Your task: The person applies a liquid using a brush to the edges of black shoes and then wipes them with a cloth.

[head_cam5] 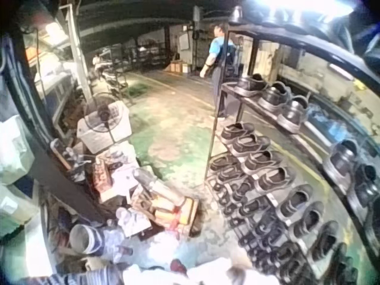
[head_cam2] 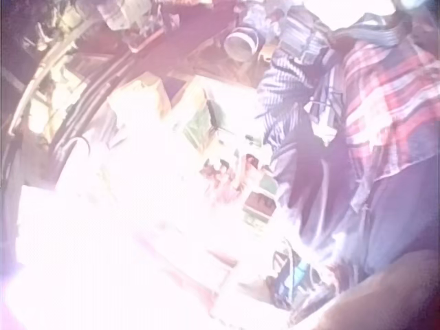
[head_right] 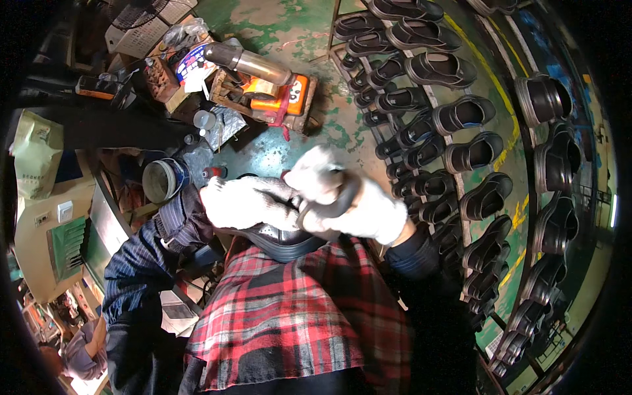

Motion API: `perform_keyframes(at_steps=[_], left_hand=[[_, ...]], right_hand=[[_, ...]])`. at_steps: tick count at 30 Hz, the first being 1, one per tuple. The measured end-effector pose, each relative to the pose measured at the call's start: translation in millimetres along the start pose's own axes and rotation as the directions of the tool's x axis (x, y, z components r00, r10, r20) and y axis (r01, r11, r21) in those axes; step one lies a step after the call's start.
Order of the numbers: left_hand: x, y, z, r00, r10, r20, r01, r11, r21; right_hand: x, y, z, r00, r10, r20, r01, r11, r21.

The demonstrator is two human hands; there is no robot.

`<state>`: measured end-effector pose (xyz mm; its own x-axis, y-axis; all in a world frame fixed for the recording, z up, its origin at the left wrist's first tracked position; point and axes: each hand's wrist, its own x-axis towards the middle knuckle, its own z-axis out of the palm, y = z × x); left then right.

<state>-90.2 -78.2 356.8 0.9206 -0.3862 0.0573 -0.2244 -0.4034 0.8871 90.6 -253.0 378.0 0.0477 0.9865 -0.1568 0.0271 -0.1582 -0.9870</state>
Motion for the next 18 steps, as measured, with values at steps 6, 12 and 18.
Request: perform_keyframes(at_steps=[6, 12, 18], left_hand=[[-29, -25, 12, 0.986, -0.167, -0.009, 0.095, 0.601, -0.793], [-13, 12, -36, 0.956, -0.282, 0.077, 0.288, 0.954, -0.084], [-1, 9, -31, 0.931, -0.362, -0.038, 0.355, 0.926, -0.126]], right_hand=[[5, 6, 4, 0.771, -0.566, 0.292, 0.599, 0.491, -0.633], [3, 17, -9, 0.969, 0.142, 0.204, -0.149, 0.989, 0.021], [9, 25, -7, 0.991, 0.117, -0.07, -0.082, 0.923, 0.377]])
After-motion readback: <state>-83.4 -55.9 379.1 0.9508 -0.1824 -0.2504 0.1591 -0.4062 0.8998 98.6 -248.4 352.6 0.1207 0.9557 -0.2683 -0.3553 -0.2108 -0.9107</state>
